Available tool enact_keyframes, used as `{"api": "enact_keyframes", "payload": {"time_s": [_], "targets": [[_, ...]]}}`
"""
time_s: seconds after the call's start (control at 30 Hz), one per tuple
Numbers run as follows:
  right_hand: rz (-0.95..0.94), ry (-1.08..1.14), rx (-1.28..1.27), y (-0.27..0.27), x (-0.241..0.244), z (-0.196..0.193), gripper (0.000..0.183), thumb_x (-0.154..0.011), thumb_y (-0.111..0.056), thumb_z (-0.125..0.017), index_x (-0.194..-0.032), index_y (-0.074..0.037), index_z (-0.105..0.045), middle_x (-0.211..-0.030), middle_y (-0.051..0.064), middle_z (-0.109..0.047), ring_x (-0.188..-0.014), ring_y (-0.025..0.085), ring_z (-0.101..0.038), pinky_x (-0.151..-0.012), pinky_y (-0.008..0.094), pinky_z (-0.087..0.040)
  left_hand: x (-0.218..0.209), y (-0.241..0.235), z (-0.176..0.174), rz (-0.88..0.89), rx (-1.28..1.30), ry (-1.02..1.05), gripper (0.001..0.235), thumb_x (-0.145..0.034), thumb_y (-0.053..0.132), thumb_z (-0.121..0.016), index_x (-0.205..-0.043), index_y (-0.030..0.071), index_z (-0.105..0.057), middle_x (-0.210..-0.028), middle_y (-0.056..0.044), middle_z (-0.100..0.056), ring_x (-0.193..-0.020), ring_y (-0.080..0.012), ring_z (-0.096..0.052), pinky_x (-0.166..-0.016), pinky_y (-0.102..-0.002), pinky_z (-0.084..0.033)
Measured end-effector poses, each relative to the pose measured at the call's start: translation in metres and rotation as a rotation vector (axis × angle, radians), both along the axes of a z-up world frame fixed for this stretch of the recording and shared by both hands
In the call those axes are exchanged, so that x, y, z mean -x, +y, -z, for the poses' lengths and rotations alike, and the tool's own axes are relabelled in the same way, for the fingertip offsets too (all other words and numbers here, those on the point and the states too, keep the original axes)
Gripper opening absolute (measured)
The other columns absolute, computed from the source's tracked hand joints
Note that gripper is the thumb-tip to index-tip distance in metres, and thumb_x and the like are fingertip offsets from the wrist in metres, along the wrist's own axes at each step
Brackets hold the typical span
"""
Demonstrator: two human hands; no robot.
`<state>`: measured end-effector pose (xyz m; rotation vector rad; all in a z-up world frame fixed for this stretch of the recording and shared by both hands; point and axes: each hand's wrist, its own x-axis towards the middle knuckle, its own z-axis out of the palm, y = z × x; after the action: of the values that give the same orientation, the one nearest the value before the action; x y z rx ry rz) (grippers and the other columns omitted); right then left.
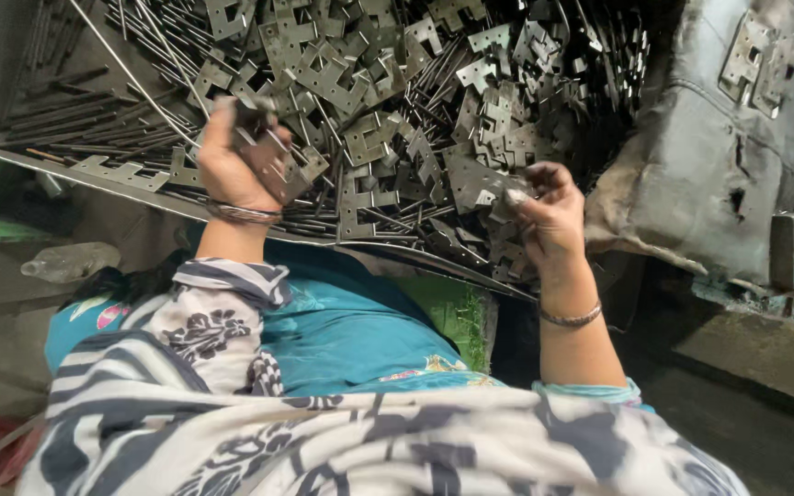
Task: The person sorts through a bin of metal hinge components and thin metal rods, picking up specific pieces and handing them to a co-worker or placing them into a machine at the side.
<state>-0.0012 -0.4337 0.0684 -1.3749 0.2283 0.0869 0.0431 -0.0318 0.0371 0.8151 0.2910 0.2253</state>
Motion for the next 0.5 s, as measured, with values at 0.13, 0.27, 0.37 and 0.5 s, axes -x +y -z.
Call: {"api": "enact_keyframes", "payload": {"time_s": [0.13, 0.27, 0.37, 0.5], "targets": [[-0.068, 0.302, -0.431, 0.004, 0.027, 0.018, 0.047, -0.085, 0.005, -0.067, -0.131, -0.001, -0.062, -0.101, 0.012, -0.071, -0.080, 0.016, -0.071, -0.064, 0.022, -0.059, 0.006, 0.009, -0.022, 0.325, 0.317, -0.116, 0.035, -0.105, 0.033, -0.070, -0.120, 0.001, -0.068, -0.108, -0.012, -0.073, -0.092, -0.0199, -0.070, -0.085, -0.035, -0.058], [-0.042, 0.351, -0.399, 0.016, 0.030, 0.012, 0.044, -0.089, 0.008, -0.069, -0.131, 0.003, -0.060, -0.107, 0.010, -0.071, -0.088, 0.016, -0.073, -0.059, 0.014, -0.051, -0.017, -0.012, -0.006, 0.509, -0.479, 0.231, 0.034, -0.097, 0.035, -0.071, -0.113, 0.006, -0.070, -0.108, -0.013, -0.076, -0.088, -0.0224, -0.067, -0.077, -0.040, -0.053], [0.166, 0.427, -0.475, 0.023, 0.022, 0.015, 0.042, -0.087, 0.003, -0.056, -0.128, 0.001, -0.049, -0.106, 0.012, -0.068, -0.084, 0.019, -0.074, -0.075, 0.030, -0.066, -0.025, -0.039, 0.024, 0.411, -1.535, 0.280, 0.041, -0.091, 0.044, -0.078, -0.107, 0.007, -0.072, -0.108, -0.017, -0.071, -0.100, -0.0342, -0.068, -0.088, -0.046, -0.055], [0.053, 0.380, -0.682, 0.028, 0.013, 0.037, 0.051, -0.091, 0.012, -0.057, -0.139, 0.000, -0.051, -0.113, 0.016, -0.069, -0.066, 0.010, -0.063, -0.057, 0.017, -0.054, -0.014, -0.058, 0.054, 0.475, -1.902, 0.262, 0.030, -0.084, 0.028, -0.075, -0.104, 0.006, -0.069, -0.115, -0.015, -0.066, -0.111, -0.0355, -0.063, -0.090, -0.045, -0.055]]}}
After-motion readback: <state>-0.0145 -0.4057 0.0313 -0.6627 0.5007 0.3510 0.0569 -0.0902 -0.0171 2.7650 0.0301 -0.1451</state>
